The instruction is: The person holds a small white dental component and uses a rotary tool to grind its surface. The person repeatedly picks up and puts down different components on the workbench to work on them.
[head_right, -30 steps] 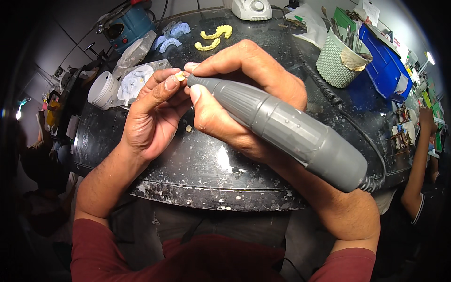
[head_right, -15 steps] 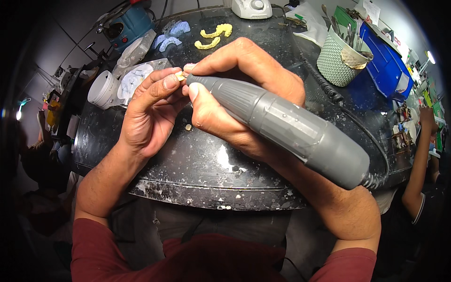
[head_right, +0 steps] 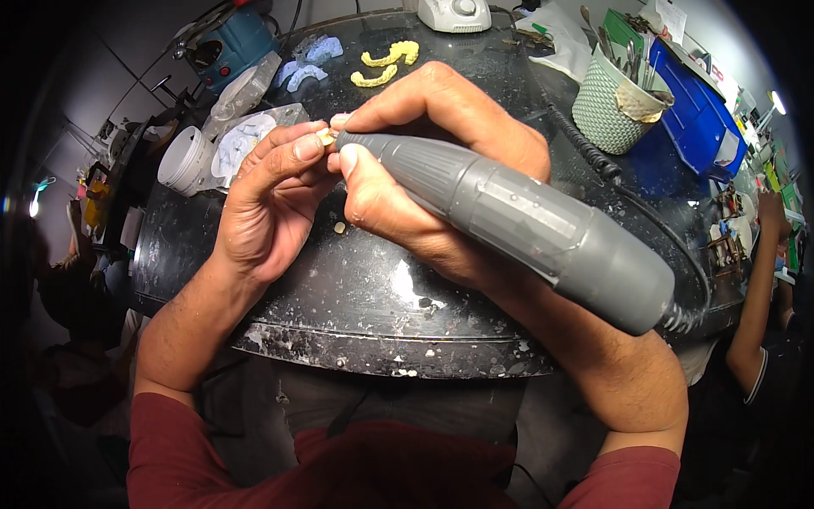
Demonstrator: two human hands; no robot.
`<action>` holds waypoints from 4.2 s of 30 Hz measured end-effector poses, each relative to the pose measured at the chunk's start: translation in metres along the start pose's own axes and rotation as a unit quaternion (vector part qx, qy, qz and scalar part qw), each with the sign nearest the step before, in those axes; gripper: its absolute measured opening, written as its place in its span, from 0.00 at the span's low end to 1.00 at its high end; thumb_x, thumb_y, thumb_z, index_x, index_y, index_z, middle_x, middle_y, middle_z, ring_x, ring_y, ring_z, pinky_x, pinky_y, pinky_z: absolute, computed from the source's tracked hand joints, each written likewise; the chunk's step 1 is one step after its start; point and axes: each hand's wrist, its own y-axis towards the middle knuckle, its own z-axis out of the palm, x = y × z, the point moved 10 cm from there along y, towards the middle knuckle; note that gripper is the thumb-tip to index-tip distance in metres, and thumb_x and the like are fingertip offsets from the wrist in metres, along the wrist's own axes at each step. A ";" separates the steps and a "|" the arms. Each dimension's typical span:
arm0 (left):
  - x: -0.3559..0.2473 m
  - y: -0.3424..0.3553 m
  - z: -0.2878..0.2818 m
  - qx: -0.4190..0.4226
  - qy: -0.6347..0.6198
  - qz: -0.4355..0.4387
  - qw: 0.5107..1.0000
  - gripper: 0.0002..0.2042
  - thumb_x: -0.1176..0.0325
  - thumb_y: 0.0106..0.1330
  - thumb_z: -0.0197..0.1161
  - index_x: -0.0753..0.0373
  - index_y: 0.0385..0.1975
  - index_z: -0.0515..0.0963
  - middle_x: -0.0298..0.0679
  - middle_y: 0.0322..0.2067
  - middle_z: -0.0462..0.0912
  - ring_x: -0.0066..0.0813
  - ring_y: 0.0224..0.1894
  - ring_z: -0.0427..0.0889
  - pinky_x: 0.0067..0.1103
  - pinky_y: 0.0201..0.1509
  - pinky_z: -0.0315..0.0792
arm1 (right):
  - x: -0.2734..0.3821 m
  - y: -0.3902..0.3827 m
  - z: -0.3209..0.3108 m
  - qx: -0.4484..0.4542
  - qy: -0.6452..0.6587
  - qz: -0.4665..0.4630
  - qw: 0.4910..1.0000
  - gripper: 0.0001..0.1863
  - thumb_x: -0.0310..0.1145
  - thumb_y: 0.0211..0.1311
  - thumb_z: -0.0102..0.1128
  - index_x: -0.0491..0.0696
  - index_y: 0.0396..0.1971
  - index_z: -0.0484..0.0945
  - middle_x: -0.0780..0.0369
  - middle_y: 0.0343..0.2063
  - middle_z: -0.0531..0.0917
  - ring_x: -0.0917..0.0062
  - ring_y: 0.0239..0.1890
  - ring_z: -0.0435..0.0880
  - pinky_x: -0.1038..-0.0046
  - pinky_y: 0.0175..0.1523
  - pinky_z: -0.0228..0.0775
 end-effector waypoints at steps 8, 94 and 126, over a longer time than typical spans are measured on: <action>0.003 0.000 0.001 0.006 -0.016 -0.005 1.000 0.09 0.74 0.64 0.60 0.68 0.42 0.79 0.46 0.40 0.84 0.33 0.44 0.83 0.28 0.57 0.74 | 0.001 0.000 0.001 0.006 -0.015 0.003 1.000 0.07 0.21 0.60 0.55 0.39 0.38 0.72 0.54 0.38 0.81 0.70 0.47 0.83 0.71 0.54 0.74; 0.004 -0.001 0.002 -0.008 -0.020 -0.007 1.000 0.07 0.74 0.65 0.59 0.65 0.41 0.78 0.45 0.41 0.83 0.34 0.47 0.82 0.28 0.60 0.72 | 0.003 0.001 0.000 0.012 -0.017 -0.018 1.000 0.08 0.24 0.61 0.56 0.39 0.39 0.72 0.53 0.39 0.81 0.69 0.49 0.82 0.69 0.56 0.73; 0.004 0.000 -0.002 -0.009 -0.006 -0.005 1.000 0.07 0.74 0.64 0.61 0.64 0.40 0.78 0.44 0.41 0.84 0.34 0.47 0.83 0.28 0.59 0.72 | 0.006 0.001 0.001 0.012 -0.025 -0.026 0.999 0.08 0.25 0.61 0.57 0.40 0.38 0.73 0.54 0.39 0.82 0.74 0.46 0.82 0.72 0.54 0.73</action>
